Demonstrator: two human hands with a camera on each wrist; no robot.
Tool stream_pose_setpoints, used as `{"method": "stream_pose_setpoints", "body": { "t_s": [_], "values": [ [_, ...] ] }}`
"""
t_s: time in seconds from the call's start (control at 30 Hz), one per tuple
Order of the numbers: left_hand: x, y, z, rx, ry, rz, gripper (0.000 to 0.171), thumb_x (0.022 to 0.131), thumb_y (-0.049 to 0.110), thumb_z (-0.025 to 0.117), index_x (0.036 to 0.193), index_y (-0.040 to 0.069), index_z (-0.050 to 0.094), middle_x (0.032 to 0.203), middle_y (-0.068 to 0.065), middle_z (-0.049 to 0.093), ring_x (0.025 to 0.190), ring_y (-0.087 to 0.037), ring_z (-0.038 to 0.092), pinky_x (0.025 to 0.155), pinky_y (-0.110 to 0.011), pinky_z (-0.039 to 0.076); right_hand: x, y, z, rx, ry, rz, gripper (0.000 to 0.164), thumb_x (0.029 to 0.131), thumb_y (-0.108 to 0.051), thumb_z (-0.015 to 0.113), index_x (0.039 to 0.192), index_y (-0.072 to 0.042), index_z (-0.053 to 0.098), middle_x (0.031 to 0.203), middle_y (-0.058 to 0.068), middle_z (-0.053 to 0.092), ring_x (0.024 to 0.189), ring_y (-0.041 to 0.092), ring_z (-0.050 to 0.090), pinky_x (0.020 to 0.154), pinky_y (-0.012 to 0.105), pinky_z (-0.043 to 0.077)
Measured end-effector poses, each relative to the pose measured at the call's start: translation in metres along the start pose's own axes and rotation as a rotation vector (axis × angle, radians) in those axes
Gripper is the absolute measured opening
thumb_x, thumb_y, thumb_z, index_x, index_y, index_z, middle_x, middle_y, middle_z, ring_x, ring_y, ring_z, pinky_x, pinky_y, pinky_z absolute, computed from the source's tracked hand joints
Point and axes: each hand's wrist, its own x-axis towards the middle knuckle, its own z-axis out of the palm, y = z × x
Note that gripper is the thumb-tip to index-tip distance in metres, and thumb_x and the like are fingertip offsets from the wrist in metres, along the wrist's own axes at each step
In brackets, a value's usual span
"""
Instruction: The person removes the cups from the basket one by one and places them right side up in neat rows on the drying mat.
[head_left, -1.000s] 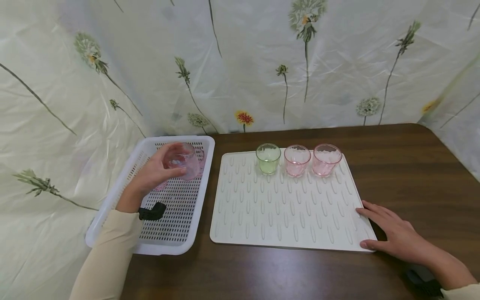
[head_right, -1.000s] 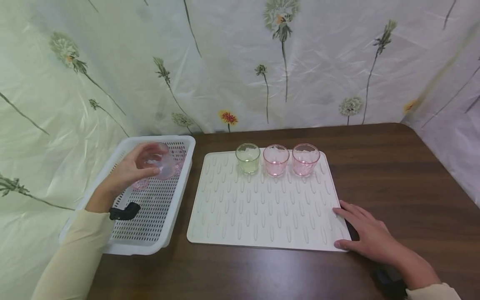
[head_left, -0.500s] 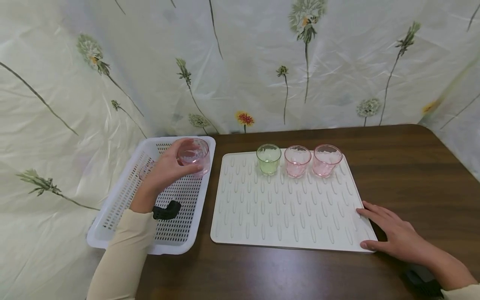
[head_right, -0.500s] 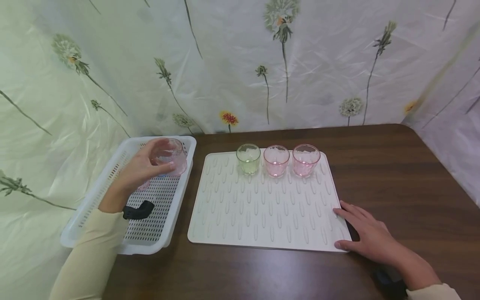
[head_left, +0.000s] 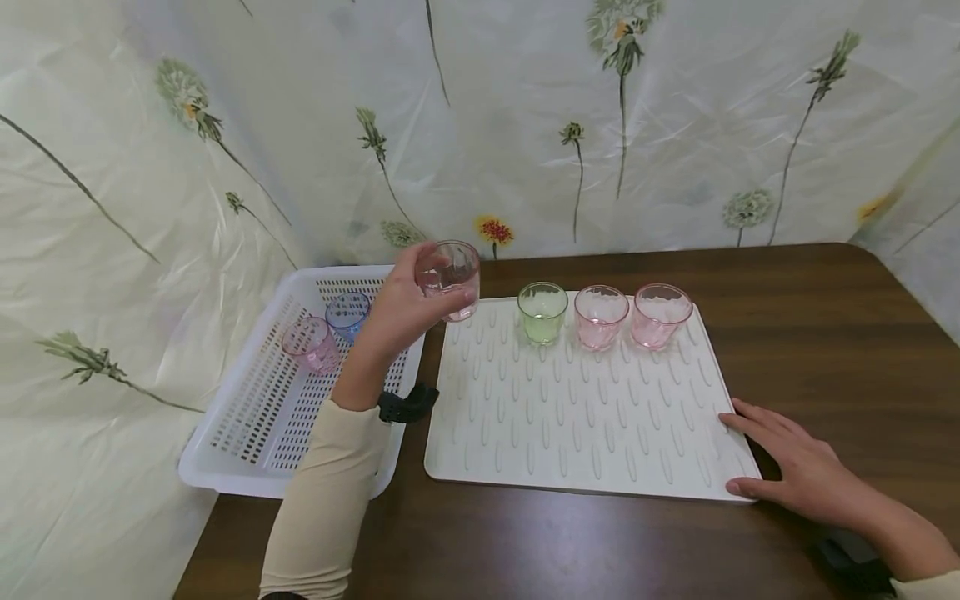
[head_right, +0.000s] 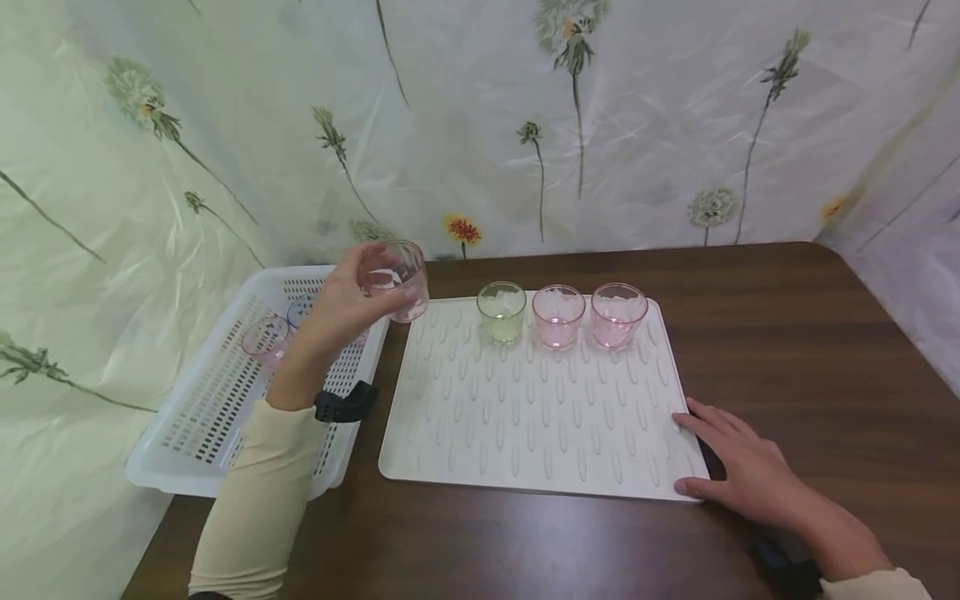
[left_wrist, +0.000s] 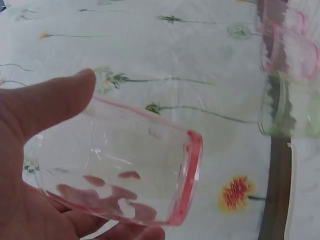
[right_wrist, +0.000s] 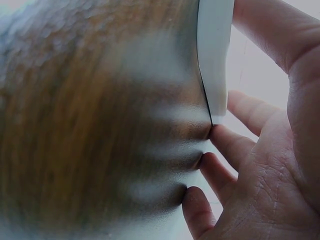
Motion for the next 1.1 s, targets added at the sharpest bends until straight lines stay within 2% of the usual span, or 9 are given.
{"method": "stream_pose_setpoints", "body": {
  "t_s": [0.2, 0.3, 0.43, 0.53, 0.77, 0.93, 1.1],
  "values": [
    [-0.002, 0.014, 0.024, 0.039, 0.046, -0.001, 0.089, 0.082, 0.036, 0.079, 0.152, 0.019, 0.028, 0.149, -0.003, 0.048, 0.134, -0.025, 0.053, 0.101, -0.045, 0.053, 0.0, 0.0, -0.001, 0.009, 0.005, -0.006, 0.091, 0.075, -0.048, 0.082, 0.149, -0.015, 0.041, 0.158, 0.019, 0.032, 0.13, 0.047, 0.036, 0.077, 0.069, 0.039],
    [-0.001, 0.015, 0.032, 0.064, 0.064, 0.003, 0.088, 0.081, 0.038, 0.079, 0.152, 0.019, 0.029, 0.147, -0.004, 0.05, 0.132, -0.025, 0.054, 0.1, -0.046, 0.053, 0.0, -0.001, -0.001, 0.007, 0.004, -0.004, 0.091, 0.075, -0.048, 0.082, 0.149, -0.015, 0.041, 0.158, 0.019, 0.032, 0.131, 0.047, 0.036, 0.077, 0.069, 0.039],
    [0.001, 0.013, 0.04, 0.045, 0.088, -0.001, 0.087, 0.082, 0.038, 0.078, 0.151, 0.018, 0.03, 0.147, -0.006, 0.051, 0.132, -0.027, 0.053, 0.1, -0.047, 0.053, 0.001, -0.001, -0.002, 0.012, -0.008, 0.002, 0.091, 0.076, -0.049, 0.081, 0.15, -0.015, 0.04, 0.158, 0.02, 0.032, 0.131, 0.047, 0.035, 0.078, 0.069, 0.038],
    [0.004, 0.008, 0.045, 0.024, 0.117, -0.017, 0.088, 0.082, 0.038, 0.078, 0.152, 0.017, 0.03, 0.147, -0.007, 0.051, 0.13, -0.029, 0.055, 0.1, -0.048, 0.052, 0.0, -0.001, -0.003, 0.016, -0.017, 0.006, 0.091, 0.076, -0.049, 0.08, 0.15, -0.015, 0.039, 0.158, 0.02, 0.032, 0.132, 0.047, 0.035, 0.079, 0.07, 0.038],
    [0.015, -0.01, 0.064, -0.097, 0.19, -0.023, 0.085, 0.082, 0.029, 0.079, 0.15, 0.01, 0.031, 0.142, -0.015, 0.053, 0.129, -0.031, 0.054, 0.103, -0.048, 0.05, 0.0, -0.001, -0.001, 0.01, -0.009, 0.001, 0.091, 0.076, -0.05, 0.08, 0.149, -0.015, 0.041, 0.158, 0.019, 0.033, 0.132, 0.047, 0.036, 0.078, 0.068, 0.039],
    [0.024, -0.024, 0.079, -0.131, 0.272, -0.06, 0.085, 0.079, 0.029, 0.079, 0.147, 0.009, 0.033, 0.143, -0.016, 0.053, 0.13, -0.032, 0.054, 0.104, -0.048, 0.05, -0.001, 0.0, 0.0, -0.005, 0.011, -0.01, 0.09, 0.074, -0.049, 0.082, 0.147, -0.014, 0.043, 0.156, 0.02, 0.035, 0.13, 0.046, 0.037, 0.075, 0.066, 0.042],
    [0.03, -0.041, 0.092, -0.137, 0.292, -0.066, 0.085, 0.079, 0.024, 0.081, 0.147, 0.006, 0.034, 0.149, -0.017, 0.048, 0.139, -0.031, 0.048, 0.111, -0.047, 0.044, -0.001, -0.001, -0.003, -0.006, -0.017, 0.011, 0.091, 0.075, -0.051, 0.08, 0.148, -0.013, 0.042, 0.157, 0.021, 0.034, 0.131, 0.047, 0.036, 0.077, 0.067, 0.041]
  ]
}}
